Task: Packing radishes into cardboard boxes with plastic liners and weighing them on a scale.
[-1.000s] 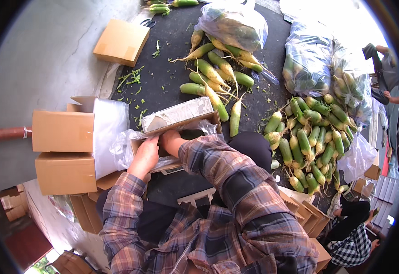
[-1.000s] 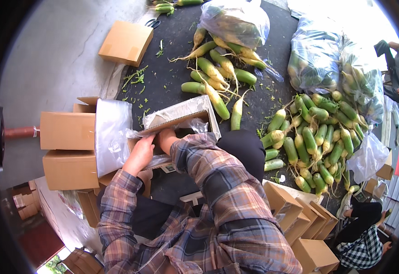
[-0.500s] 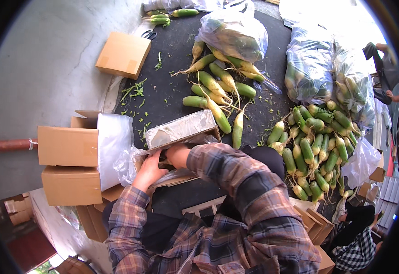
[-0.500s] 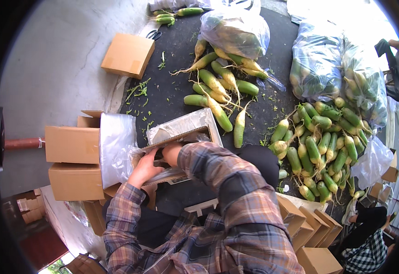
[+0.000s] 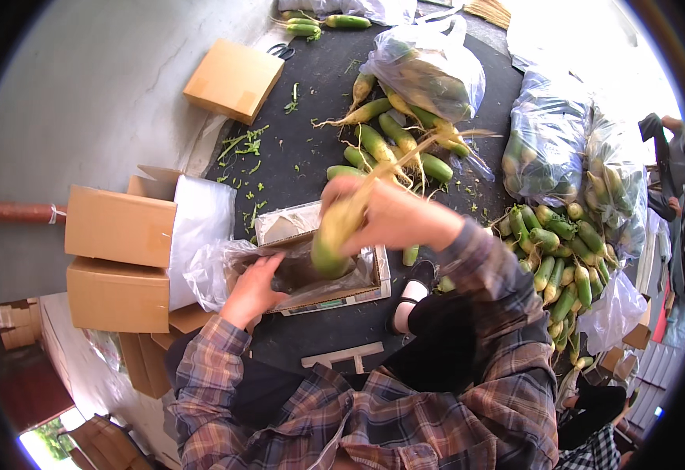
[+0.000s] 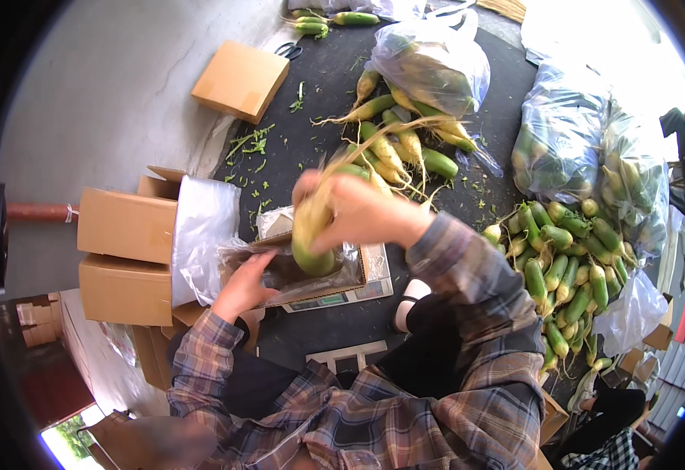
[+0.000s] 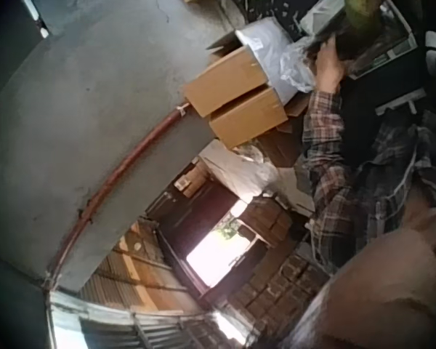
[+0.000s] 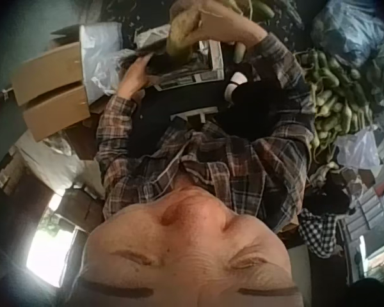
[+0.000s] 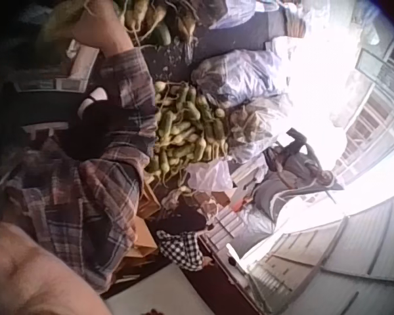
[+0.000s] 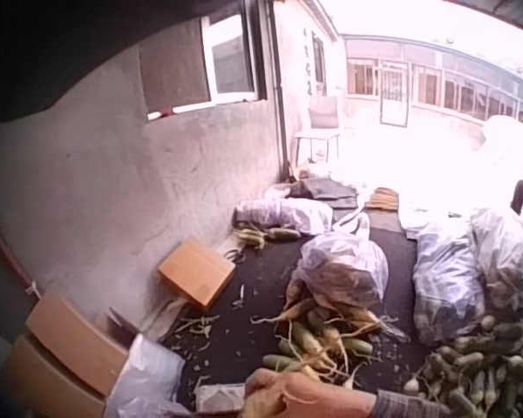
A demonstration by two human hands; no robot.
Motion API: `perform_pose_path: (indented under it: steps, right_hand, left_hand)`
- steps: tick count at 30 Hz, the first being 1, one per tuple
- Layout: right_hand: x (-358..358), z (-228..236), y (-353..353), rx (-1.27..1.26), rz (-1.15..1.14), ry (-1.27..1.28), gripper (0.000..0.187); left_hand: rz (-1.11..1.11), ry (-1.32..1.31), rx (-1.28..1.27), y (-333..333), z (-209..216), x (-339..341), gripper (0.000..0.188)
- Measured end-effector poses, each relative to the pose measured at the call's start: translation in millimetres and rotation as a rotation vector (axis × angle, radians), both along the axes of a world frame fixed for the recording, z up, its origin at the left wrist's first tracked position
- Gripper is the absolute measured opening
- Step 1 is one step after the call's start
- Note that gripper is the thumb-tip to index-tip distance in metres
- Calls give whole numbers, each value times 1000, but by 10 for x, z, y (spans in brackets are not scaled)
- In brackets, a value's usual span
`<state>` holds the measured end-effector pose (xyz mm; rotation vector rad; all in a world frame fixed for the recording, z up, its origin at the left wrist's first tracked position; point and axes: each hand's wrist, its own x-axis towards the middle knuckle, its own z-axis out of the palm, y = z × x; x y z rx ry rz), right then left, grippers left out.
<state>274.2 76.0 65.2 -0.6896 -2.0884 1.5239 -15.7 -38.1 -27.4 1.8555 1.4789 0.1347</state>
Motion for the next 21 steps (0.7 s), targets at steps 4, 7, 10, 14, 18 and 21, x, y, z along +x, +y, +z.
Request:
perform_pose_path:
  steps: [4, 7, 10, 14, 18, 21]
  right_hand:
    - [514, 248, 487, -273, -432, 312, 44]
    - [610, -92, 917, -397, -723, 458, 37]
    - [731, -1052, 1354, -519, -1041, 497, 36]
    - [840, -2175, 1640, -768, -1512, 588, 31]
    - [1350, -2963, 1843, -885, -1299, 669, 31]
    - [1314, -2700, 1757, -557, -1198, 80, 28]
  left_hand:
    - [-82, 238, -106, 68, 158, 273, 80]
    - [-87, 254, -55, 29, 257, 235, 77]
    - [-117, 266, -61, 55, 286, 292, 75]
    - [-137, 252, -92, 92, 338, 340, 73]
    - [-133, 228, -155, 178, 407, 352, 72]
    - [-115, 272, -190, 211, 494, 337, 72]
